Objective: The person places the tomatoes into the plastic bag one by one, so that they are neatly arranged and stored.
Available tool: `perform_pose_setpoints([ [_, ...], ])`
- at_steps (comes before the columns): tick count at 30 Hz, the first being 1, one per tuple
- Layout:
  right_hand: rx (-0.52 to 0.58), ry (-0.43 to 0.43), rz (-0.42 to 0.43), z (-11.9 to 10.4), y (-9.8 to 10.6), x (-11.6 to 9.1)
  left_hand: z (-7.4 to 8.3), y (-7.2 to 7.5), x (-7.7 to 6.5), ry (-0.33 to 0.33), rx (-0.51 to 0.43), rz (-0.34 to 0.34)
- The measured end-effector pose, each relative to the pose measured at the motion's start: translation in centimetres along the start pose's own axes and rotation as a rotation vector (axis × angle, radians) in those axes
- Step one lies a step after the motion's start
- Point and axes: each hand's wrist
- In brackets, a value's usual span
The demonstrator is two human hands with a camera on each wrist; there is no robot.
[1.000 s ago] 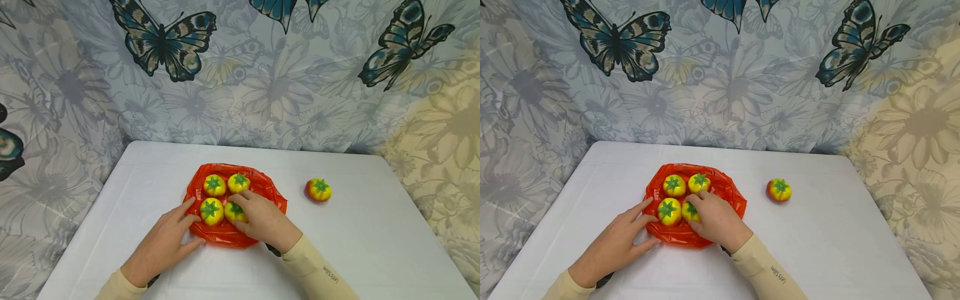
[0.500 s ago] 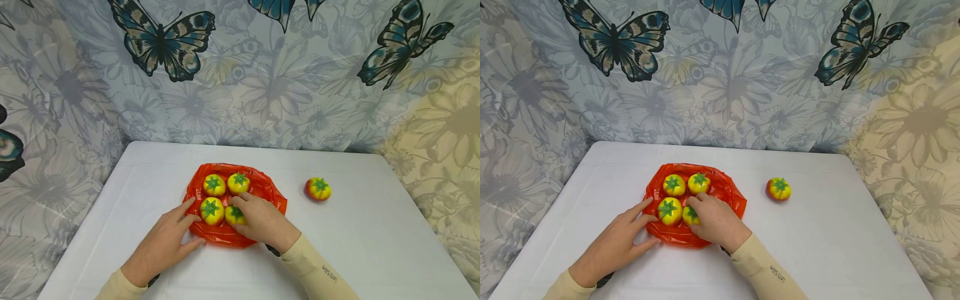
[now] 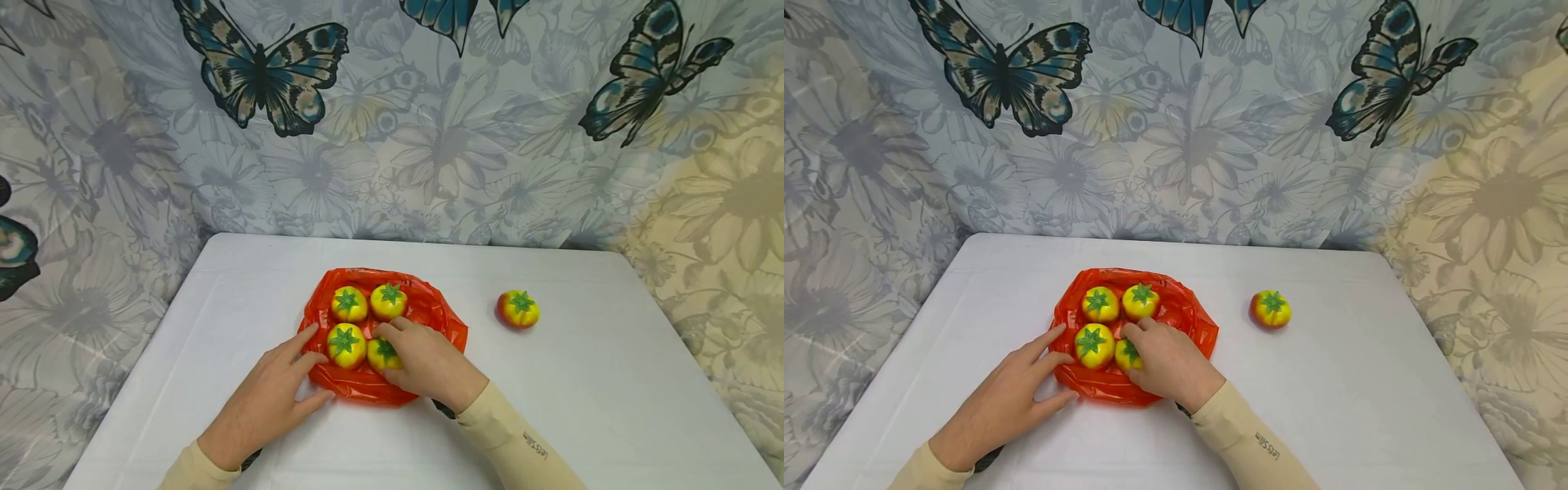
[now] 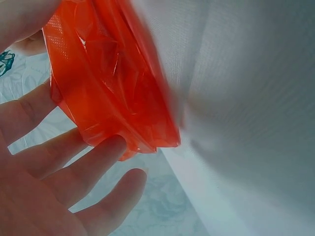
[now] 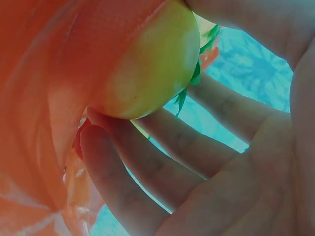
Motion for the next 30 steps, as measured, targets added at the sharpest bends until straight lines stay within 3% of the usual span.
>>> perform_pose_setpoints([
  [7, 0.051, -0.022, 0.009, 0.4, 0.8, -0.5, 0.0, 0.0, 0.1, -0.006, -0.004, 0.0],
  [12, 0.087, -0.045, 0.107, 2.0, 2.6, -1.4, 0.0, 0.0, 0.0, -0.009, -0.005, 0.008],
  [16, 0.093, -0.083, 0.205, 4.5, 4.3, -2.2, 0.1, 0.0, 0.0, -0.005, -0.002, 0.003],
  [23, 0.091, -0.227, 0.31, 10.1, 5.9, -3.7, 0.1, -0.1, -0.1, -0.017, 0.003, 0.011],
  [30, 0.111, -0.388, 0.288, 14.7, 6.2, -5.4, 0.1, -0.2, 0.0, -0.013, 0.004, 0.01],
])
Point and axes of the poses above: each hand's wrist, its own x-axis towards the middle knuckle, its own y-axis out of the back of the hand, z = x × y, and after that the axes turned 8 degrees about -z, right-handed
